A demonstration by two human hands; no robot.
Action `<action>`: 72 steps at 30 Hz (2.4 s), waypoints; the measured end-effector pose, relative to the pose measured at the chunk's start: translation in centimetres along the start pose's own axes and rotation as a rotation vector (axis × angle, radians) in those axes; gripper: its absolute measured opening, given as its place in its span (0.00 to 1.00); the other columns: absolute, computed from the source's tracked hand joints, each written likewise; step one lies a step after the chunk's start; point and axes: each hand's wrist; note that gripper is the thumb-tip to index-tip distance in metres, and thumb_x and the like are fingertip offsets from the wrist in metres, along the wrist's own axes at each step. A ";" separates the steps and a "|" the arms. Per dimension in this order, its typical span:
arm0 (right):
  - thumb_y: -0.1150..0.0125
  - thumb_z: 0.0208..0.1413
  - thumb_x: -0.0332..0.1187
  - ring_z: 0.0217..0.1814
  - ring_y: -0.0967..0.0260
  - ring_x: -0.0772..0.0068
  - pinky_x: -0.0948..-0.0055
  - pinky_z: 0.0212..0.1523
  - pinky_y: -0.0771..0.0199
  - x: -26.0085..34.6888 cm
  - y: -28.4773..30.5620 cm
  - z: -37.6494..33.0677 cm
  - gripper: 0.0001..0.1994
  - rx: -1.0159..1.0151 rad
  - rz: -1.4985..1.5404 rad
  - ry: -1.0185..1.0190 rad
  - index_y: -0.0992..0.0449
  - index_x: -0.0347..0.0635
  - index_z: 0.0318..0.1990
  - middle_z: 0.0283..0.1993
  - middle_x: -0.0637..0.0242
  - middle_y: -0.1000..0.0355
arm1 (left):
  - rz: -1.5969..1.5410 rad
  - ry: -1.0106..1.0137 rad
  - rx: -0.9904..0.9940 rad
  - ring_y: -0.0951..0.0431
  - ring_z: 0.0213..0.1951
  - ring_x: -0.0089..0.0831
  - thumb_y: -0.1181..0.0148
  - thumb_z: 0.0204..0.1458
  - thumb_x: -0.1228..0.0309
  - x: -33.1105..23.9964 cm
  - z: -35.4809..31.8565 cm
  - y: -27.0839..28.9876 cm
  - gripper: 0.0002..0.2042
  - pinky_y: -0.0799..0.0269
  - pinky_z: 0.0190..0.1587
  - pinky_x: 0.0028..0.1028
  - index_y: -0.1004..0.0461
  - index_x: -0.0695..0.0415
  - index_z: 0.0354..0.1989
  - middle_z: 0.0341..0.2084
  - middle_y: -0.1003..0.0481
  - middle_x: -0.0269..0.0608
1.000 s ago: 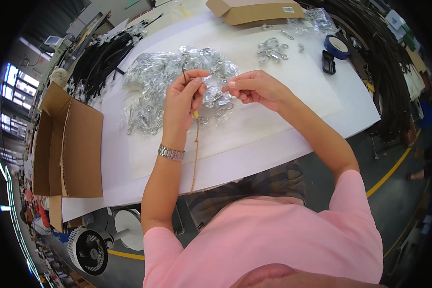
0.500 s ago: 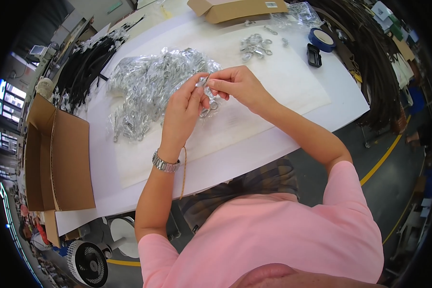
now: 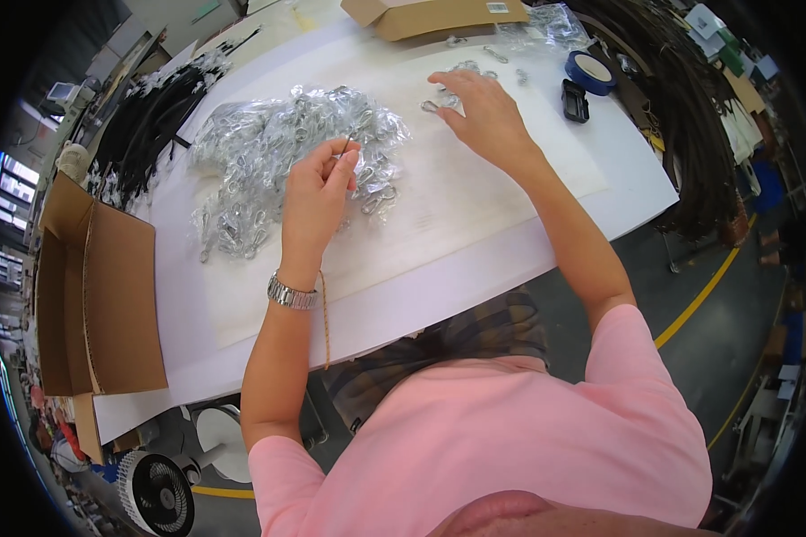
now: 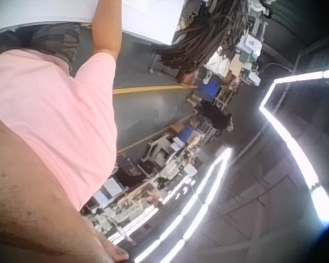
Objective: Assembling small metal rings and clips by hand on a workshop table.
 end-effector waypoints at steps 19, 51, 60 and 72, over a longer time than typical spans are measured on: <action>0.35 0.51 0.32 0.41 0.21 0.54 0.55 0.38 0.25 1.5 -7.7 -1.2 0.04 0.087 -0.288 0.257 0.21 0.43 0.30 0.32 0.59 0.20 | -0.110 -0.008 0.116 0.44 0.18 0.06 0.45 0.69 0.66 1.0 0.5 -0.5 0.10 0.55 0.19 0.13 0.19 0.57 0.42 0.21 0.34 0.21; 0.30 0.54 0.28 0.34 0.16 0.60 0.67 0.29 0.14 2.9 -6.0 -0.1 0.11 0.347 1.263 -0.310 0.26 0.30 0.36 0.32 0.53 0.20 | -0.333 0.062 -0.034 0.46 0.15 0.08 0.37 0.66 0.64 6.4 4.0 1.9 0.08 0.57 0.15 0.15 0.24 0.54 0.42 0.25 0.27 0.26; 0.27 0.53 0.28 0.34 0.16 0.64 0.68 0.33 0.13 1.8 -6.1 -0.3 0.10 0.625 1.010 -0.183 0.18 0.27 0.36 0.34 0.53 0.17 | -0.026 -0.244 -0.054 0.47 0.17 0.05 0.37 0.66 0.63 6.5 4.1 0.3 0.10 0.59 0.19 0.14 0.22 0.57 0.44 0.25 0.30 0.21; 0.29 0.56 0.29 0.40 0.16 0.63 0.64 0.41 0.13 2.6 -6.9 0.2 0.10 0.666 1.071 -0.310 0.18 0.29 0.41 0.40 0.53 0.17 | -0.025 0.180 0.064 0.37 0.22 0.24 0.44 0.68 0.54 0.6 0.4 1.2 0.21 0.42 0.23 0.27 0.29 0.58 0.29 0.21 0.32 0.32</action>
Point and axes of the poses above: each hand's wrist, its own z-axis towards the middle knuckle, its own y-axis out of the back of the hand, x = y × z
